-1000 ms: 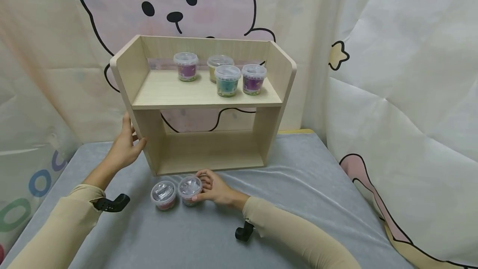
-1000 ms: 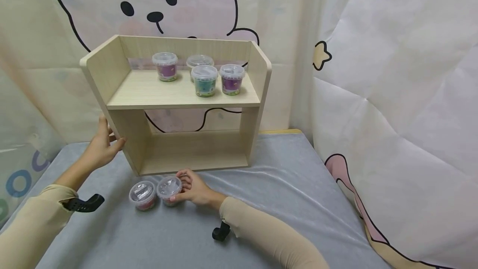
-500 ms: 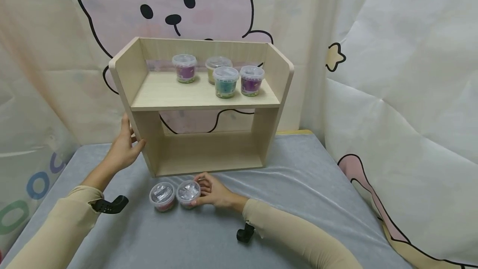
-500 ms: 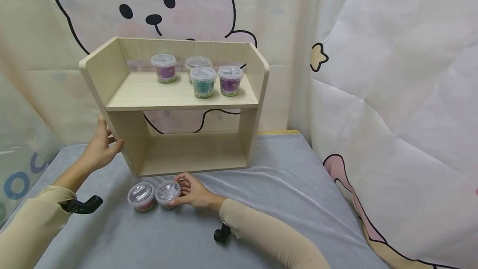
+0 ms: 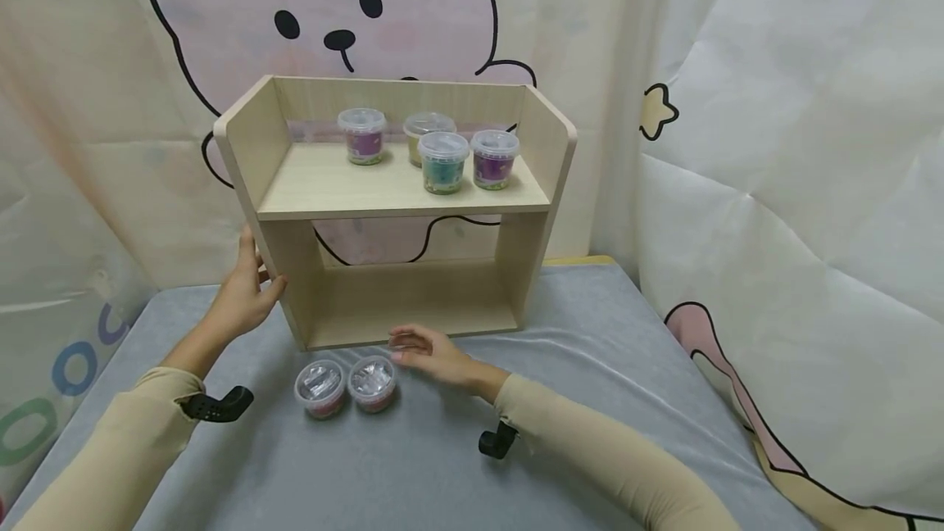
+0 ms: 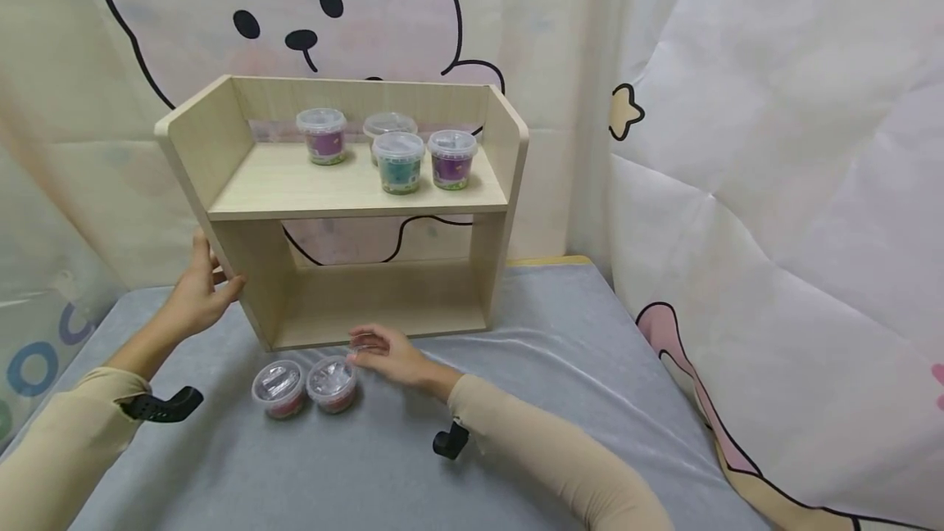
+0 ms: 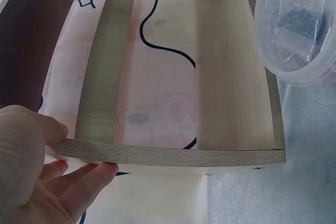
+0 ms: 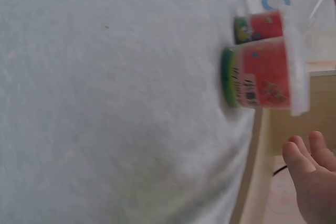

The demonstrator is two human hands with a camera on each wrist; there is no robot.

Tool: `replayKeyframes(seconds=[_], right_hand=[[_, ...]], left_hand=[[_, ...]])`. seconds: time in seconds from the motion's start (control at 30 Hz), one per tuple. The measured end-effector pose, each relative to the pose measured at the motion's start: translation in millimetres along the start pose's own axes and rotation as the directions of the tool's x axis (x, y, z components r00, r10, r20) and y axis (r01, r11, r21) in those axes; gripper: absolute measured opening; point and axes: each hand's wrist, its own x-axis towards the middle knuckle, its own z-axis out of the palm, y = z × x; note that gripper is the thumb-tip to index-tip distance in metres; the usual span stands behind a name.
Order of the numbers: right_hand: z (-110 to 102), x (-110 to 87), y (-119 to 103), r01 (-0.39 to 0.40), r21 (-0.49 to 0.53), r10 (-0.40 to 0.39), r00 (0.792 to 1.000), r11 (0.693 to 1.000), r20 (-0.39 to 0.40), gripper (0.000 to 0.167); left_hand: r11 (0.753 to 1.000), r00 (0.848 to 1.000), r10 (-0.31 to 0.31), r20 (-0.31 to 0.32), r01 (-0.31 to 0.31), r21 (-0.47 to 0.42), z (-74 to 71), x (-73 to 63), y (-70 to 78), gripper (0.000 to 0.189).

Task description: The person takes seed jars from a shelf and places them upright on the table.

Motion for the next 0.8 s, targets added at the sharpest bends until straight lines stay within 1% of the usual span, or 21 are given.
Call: replayKeyframes(seconds=[0.17,0.23,0.37,0.53,0.8], right_hand=[[-10.9,-1.8,-13.3,0.025,-0.018,-0.025,1.0,1.0,-0.007,0.046],[-16.0,-3.0,-19.8,0.023,-0.024,-0.024,1.0,0.999,-0.004,0.046],[-26.8,-6.5,-34.2,0.04,-0.039,-0.04,0.999,0.998,0.005,0.047],[-40.6,-11.6,-51.9,0.062,-0.064,-0.063,0.998,0.996,-0.009,0.048],[-57.2,-18.1,-66.4,0.078,-0.081,-0.081,0.996,0.994,-0.033,0.048]], left_hand=[[1.0,1.0,0.004,-0.007,-0.004,-0.014,-1.1,0.2,1.3,0.094],[1.0,1.0,0.001,-0.007,-0.001,-0.017,-1.4,0.0,1.7,0.093],[1.0,1.0,0.001,-0.007,-0.001,-0.009,-1.5,-0.1,1.8,0.094],[1.0,1.0,-0.004,-0.003,0.004,-0.01,-0.9,0.7,1.4,0.094],[1.0,1.0,-0.015,0.005,0.015,0.004,0.1,-0.3,1.2,0.094]])
